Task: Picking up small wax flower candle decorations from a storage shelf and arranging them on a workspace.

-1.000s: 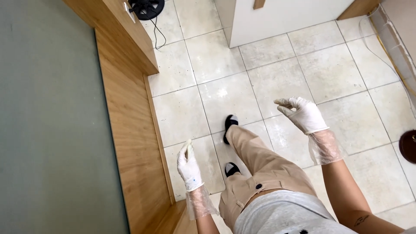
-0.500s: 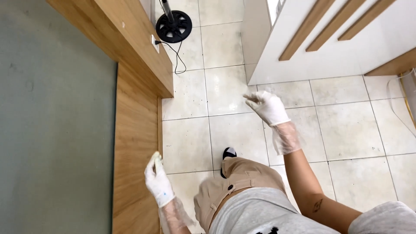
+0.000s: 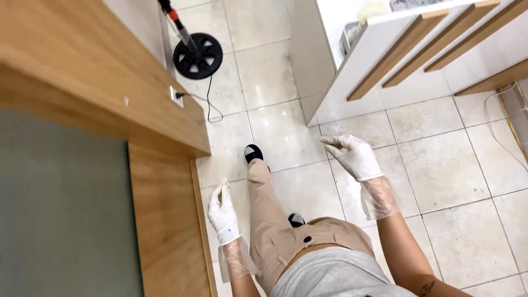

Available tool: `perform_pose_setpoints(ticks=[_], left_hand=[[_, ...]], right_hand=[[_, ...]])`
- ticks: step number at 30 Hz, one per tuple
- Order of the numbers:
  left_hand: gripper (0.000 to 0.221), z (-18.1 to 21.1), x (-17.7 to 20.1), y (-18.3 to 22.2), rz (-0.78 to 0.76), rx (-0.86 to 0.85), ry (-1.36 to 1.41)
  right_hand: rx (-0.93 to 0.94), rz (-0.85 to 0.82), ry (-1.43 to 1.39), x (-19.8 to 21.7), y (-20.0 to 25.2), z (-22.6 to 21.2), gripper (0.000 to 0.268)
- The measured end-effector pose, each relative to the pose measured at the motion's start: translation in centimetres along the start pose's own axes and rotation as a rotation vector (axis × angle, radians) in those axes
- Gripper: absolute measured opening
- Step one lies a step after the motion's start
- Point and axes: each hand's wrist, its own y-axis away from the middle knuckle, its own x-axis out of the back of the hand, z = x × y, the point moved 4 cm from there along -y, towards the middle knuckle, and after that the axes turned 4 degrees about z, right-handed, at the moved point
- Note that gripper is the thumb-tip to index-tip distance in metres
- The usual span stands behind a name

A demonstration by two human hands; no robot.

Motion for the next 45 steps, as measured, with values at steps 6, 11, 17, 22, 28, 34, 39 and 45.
perform_pose_setpoints(ticks=[6, 11, 17, 22, 28, 34, 39, 45], left_hand=[[0.023, -3.4, -7.0, -13.2, -0.059, 0.038, -0.053], [0.023, 5.4, -16.9, -24.6, -0.223, -0.1, -0.188], [0.025, 14.4, -27.4, -33.1, -0.44, -0.174, -0.204], [0.023, 12.7, -33.1, -37.8, -0.556, -0.263, -0.186], [0.025, 11.6, -37.6, -42.8, -0.577, -0.111, -0.384], [0.026, 10.8, -44.8, -50.8, -0.488, -0.052, -0.187], [0.026, 17.7, -55.2, -55.0, -0.453, -0.082, -0.285], [0.026, 20.8, -66.2, -59.2, -0.506, -0.1, -0.275]], right_hand=[[0.017, 0.154, 0.011, -0.2, -10.2, -0.4, 0.027], [-0.044, 0.131, 0.059, -0.3, -20.6, -4.9, 0.025], [-0.125, 0.192, -0.025, -0.3, -29.6, -8.0, 0.029], [-0.332, 0.067, -0.037, -2.2, -34.2, -5.7, 0.03], [-0.298, 0.103, -0.1, -2.5, -42.6, -2.4, 0.028], [-0.181, 0.098, -0.033, -1.7, -59.2, -0.5, 0.025], [0.046, 0.155, -0.038, 0.9, -73.0, -3.7, 0.025], [0.006, 0.06, -0.099, 2.9, -81.6, -5.5, 0.025]])
